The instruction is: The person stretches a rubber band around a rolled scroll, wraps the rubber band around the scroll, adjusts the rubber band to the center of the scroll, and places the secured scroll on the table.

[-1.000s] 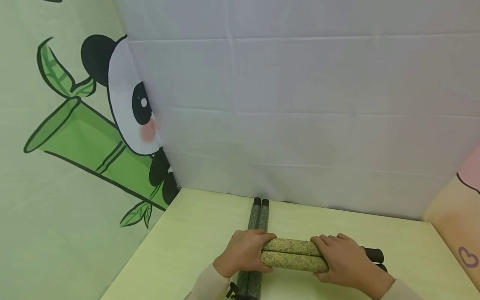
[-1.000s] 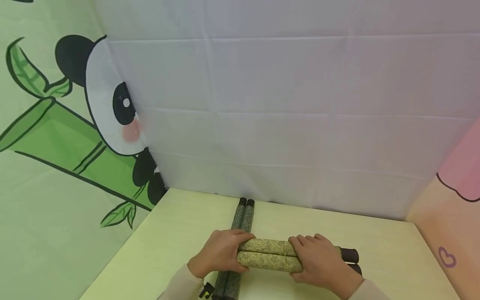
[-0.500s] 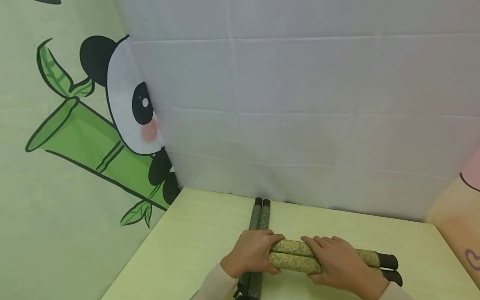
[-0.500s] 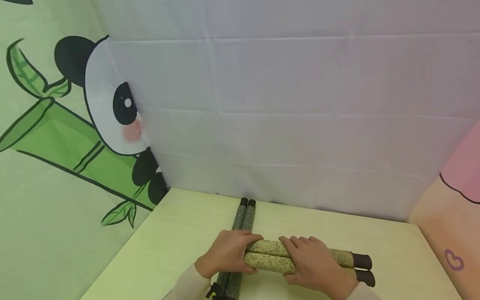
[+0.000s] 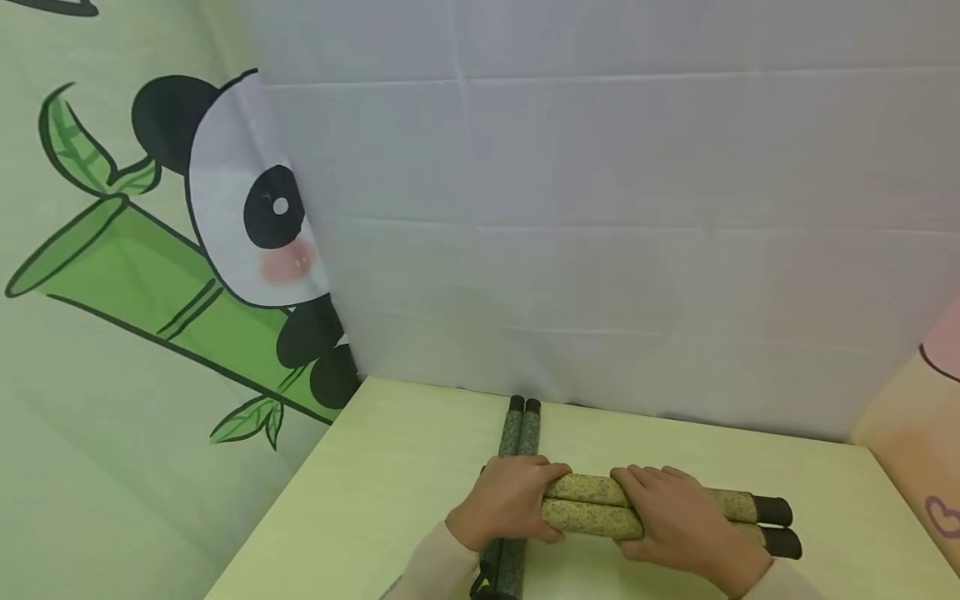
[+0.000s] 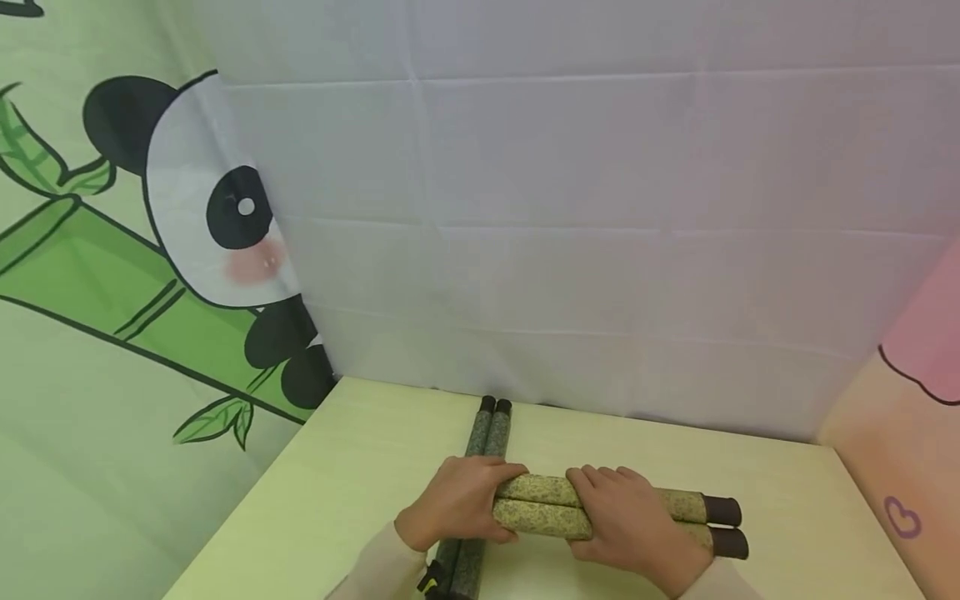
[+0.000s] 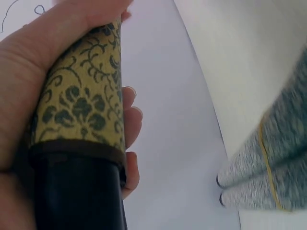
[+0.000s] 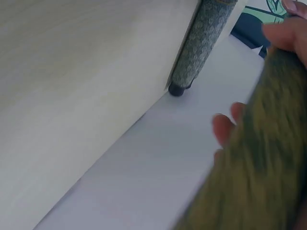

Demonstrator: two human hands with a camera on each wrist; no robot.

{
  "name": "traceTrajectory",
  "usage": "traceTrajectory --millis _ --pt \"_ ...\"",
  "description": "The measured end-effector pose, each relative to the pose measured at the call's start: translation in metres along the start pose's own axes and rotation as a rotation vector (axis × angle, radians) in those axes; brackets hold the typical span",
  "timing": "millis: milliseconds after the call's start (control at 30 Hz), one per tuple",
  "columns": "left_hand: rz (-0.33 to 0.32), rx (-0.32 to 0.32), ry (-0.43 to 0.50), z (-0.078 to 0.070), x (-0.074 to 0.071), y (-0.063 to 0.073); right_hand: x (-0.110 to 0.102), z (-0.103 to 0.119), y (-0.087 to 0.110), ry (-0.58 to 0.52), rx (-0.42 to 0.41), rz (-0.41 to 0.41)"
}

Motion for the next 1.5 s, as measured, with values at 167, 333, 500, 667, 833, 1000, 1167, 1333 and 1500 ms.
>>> traceTrajectory --millis 167,333,500,667,833,1000,1167,1333,1500 --pt "0.012 -0.034 -0.004 -0.006 0.003 -0.02 -0.006 -0.01 -0.018 -0.016 -0.074 0.027" --pt "0.022 -0.084 0.01 -0.004 0.001 -0.035 -0.014 -0.038 -0.02 0.008 -0.086 0.034" --pt "0.029 -0.14 0.013 0.002 -0.002 -0.048 -0.025 -0.076 -0.02 0.017 -0.072 0.062" --pt "0.046 -0.175 0.025 0.01 -0.006 -0.041 -0.029 -0.089 -0.014 0.02 -0.05 0.07" --pt "0.038 -0.171 -0.018 0.012 -0.009 -0.037 -0.03 -0.094 -0.016 0.032 -0.059 0.052" --pt "0.026 -0.102 -0.19 -0.006 -0.007 -0.044 -0.028 -0.094 -0.016 0.063 -0.057 0.02" --pt "0.016 -0.033 -0.269 -0.034 0.002 -0.067 -0.025 -0.089 -0.02 0.081 -0.08 -0.052" --pt "0.055 0.03 -0.203 -0.047 0.004 -0.087 -0.019 -0.082 -0.025 0.07 -0.091 -0.062" --pt "0.121 0.045 -0.173 -0.048 0.002 -0.092 -0.015 -0.078 -0.026 0.062 -0.092 -0.065"
Point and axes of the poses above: each hand's wrist, its own y-axis away from the middle knuckle, its own x-axis out of the palm, z = x × y, the point moved 1 cm from there along -y, towards the middle knuckle, and after that the axes turned 14 degrees about -z, right-handed, at the moved point
